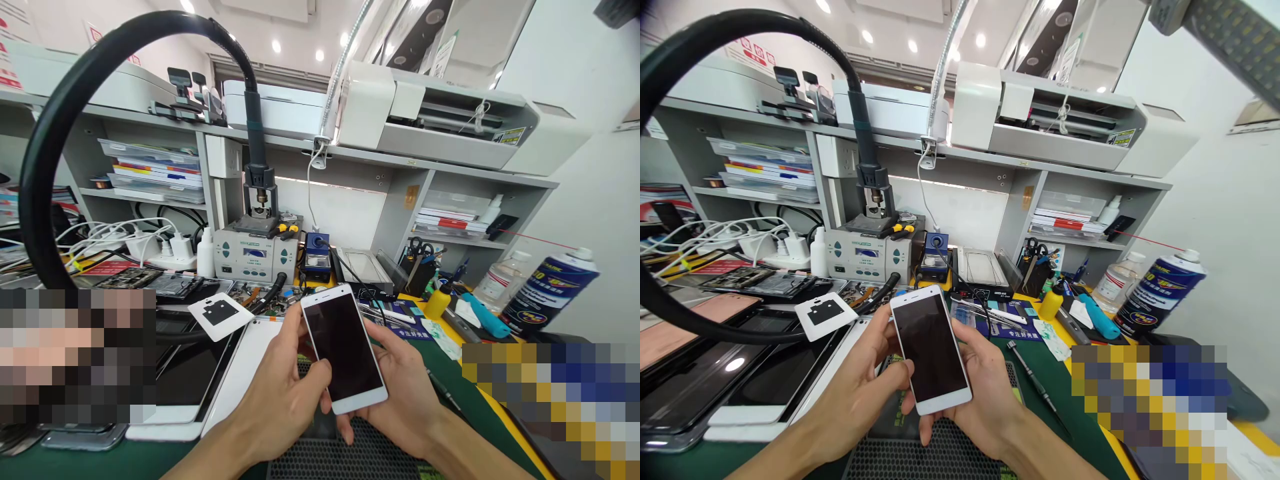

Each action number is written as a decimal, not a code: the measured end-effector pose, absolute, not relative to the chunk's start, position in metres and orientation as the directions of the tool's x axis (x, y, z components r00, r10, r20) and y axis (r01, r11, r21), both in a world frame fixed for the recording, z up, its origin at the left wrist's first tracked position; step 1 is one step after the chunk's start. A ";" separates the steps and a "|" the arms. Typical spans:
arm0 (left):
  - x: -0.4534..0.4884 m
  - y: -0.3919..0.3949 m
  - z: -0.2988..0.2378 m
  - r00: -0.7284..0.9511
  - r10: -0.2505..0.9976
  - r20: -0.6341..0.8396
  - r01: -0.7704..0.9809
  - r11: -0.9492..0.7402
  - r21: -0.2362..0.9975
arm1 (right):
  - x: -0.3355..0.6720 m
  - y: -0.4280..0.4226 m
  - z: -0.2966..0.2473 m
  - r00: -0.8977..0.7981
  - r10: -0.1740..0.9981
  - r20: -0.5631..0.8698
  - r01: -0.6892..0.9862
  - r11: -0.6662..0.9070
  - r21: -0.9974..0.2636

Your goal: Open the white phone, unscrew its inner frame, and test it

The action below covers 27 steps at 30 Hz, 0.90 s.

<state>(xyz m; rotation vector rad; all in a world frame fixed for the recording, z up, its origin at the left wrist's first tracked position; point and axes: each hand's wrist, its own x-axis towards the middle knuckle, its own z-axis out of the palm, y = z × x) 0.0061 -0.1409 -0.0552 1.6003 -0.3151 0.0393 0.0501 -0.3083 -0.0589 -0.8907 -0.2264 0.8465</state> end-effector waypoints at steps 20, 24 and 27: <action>0.006 -0.140 -0.055 0.963 -0.181 0.197 -0.197 0.017 0.980 | 0.050 -0.308 -0.059 0.684 0.717 -0.133 -0.522 0.353 -0.777; 0.006 -0.143 -0.056 0.967 -0.106 0.233 -0.237 -0.027 0.971 | 0.049 -0.308 -0.060 0.740 0.667 -0.092 -0.447 0.384 -0.808; 0.006 -0.146 -0.056 0.973 -0.072 0.218 -0.220 -0.020 0.975 | 0.048 -0.309 -0.063 0.750 0.656 -0.080 -0.426 0.387 -0.818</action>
